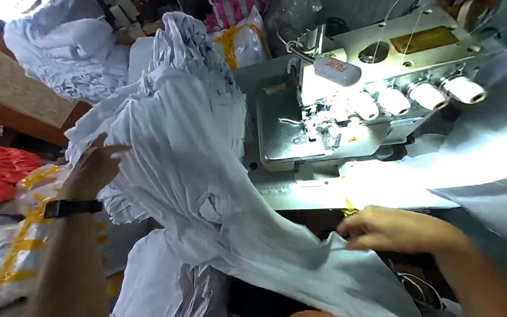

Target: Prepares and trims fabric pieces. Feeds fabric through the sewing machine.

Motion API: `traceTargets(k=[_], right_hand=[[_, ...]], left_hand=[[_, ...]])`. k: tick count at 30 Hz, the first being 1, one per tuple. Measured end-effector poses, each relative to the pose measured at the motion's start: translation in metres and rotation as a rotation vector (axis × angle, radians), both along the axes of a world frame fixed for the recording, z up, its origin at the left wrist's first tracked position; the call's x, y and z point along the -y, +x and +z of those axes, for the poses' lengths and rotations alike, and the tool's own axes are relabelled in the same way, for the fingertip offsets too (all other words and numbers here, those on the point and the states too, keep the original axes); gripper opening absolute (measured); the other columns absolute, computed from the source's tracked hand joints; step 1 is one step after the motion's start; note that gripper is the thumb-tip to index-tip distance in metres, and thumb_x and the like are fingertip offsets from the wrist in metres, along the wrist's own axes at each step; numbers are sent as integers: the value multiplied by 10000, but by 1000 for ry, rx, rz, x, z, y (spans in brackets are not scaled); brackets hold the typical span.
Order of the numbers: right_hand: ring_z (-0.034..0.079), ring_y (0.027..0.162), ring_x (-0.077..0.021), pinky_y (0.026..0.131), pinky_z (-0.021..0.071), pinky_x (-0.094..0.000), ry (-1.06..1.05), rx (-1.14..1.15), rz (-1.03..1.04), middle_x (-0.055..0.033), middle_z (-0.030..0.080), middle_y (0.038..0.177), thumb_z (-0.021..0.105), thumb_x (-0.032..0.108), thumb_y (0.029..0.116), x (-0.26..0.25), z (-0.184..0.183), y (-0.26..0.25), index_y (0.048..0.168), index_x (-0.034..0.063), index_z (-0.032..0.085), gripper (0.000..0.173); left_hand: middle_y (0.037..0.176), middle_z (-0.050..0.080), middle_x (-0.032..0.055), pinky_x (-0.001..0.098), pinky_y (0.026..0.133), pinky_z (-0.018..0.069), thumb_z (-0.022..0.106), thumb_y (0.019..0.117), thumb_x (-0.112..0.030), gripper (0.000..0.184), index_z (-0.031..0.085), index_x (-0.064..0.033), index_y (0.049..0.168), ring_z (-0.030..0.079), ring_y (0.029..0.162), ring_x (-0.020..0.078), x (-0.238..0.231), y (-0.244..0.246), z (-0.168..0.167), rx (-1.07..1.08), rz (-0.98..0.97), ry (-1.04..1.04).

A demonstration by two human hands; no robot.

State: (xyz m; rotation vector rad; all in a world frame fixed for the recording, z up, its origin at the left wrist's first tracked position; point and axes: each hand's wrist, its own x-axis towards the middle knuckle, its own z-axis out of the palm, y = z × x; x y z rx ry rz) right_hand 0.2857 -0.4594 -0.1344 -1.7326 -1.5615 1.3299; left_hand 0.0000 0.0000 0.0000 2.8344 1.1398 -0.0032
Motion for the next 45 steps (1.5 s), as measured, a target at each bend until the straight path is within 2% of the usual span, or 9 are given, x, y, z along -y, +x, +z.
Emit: traceTargets(k=[8, 13, 18, 20, 24, 31, 39, 42, 45], right_hand=[[661, 1022, -387, 929, 494, -566, 135, 36, -409, -255, 682, 1056, 632, 319, 1018, -159, -31, -67, 1178, -83, 645, 433], [461, 577, 75, 561, 393, -122, 522, -411, -548, 91, 514, 636, 654, 108, 932, -148, 2, -81, 787, 32, 638, 164], [471, 621, 151, 564, 392, -47, 769, -513, -407, 162, 533, 661, 684, 152, 914, -75, 33, -37, 782, 134, 608, 154], [412, 560, 114, 505, 321, -60, 786, -439, -149, 83, 456, 595, 633, 240, 982, -38, 23, -18, 731, 62, 540, 322], [487, 512, 9, 476, 390, -166, 296, -231, -206, -20, 581, 621, 655, 190, 940, 18, -16, 2, 802, -31, 671, 260], [511, 549, 37, 503, 446, -139, 255, -239, -885, -2, 651, 815, 669, 161, 976, -53, -25, -20, 1070, -16, 698, 202], [441, 383, 63, 364, 357, -116, 205, -1044, -654, 133, 540, 515, 628, 58, 870, -50, -29, -14, 744, 200, 572, 198], [486, 496, 38, 482, 413, -118, 448, -501, -627, 51, 541, 606, 583, 79, 989, -37, -3, -8, 813, 20, 623, 190], [624, 666, -118, 630, 487, -254, 643, 95, -533, -119, 664, 722, 599, 126, 1014, 5, 37, 18, 849, -62, 705, 272]], left_hand=[[1223, 624, 336, 687, 1000, 420, 557, 1040, -178, 366, 614, 51, 1319, 590, 1173, 519, 28, 133, 20, 251, -221, 177], [1215, 607, 410, 805, 921, 378, 429, 1076, -225, 404, 596, 42, 1329, 557, 1160, 637, 9, 168, 18, 225, -51, 218], [908, 606, 20, 242, 747, 511, 450, 1053, -120, 202, 589, 15, 1113, 592, 785, 55, 30, 209, 30, 1124, -251, -4], [968, 596, -43, 226, 814, 526, 420, 1064, -77, 164, 520, 17, 1154, 592, 857, 5, 77, 227, 0, 1336, -442, -307], [1372, 597, 184, 364, 1051, 491, 675, 904, -56, 540, 477, 94, 1384, 591, 1247, 202, 162, 215, -111, 890, -651, -519], [1366, 652, 151, 612, 1171, 306, 639, 968, -174, 224, 758, -29, 1092, 540, 1370, 312, 188, 195, -129, 669, -674, -228], [1385, 627, 216, 594, 1102, 420, 503, 1033, -415, 476, 697, -70, 1297, 531, 1362, 426, 217, 176, -136, 425, -769, 87], [1402, 600, 212, 626, 1061, 400, 452, 1025, -515, 533, 639, -183, 1398, 507, 1354, 437, 213, 197, -130, 389, -847, 53], [1390, 583, 304, 675, 1047, 387, 413, 993, -637, 759, 625, -7, 1360, 525, 1312, 513, 214, 201, -117, 373, -850, -47]])
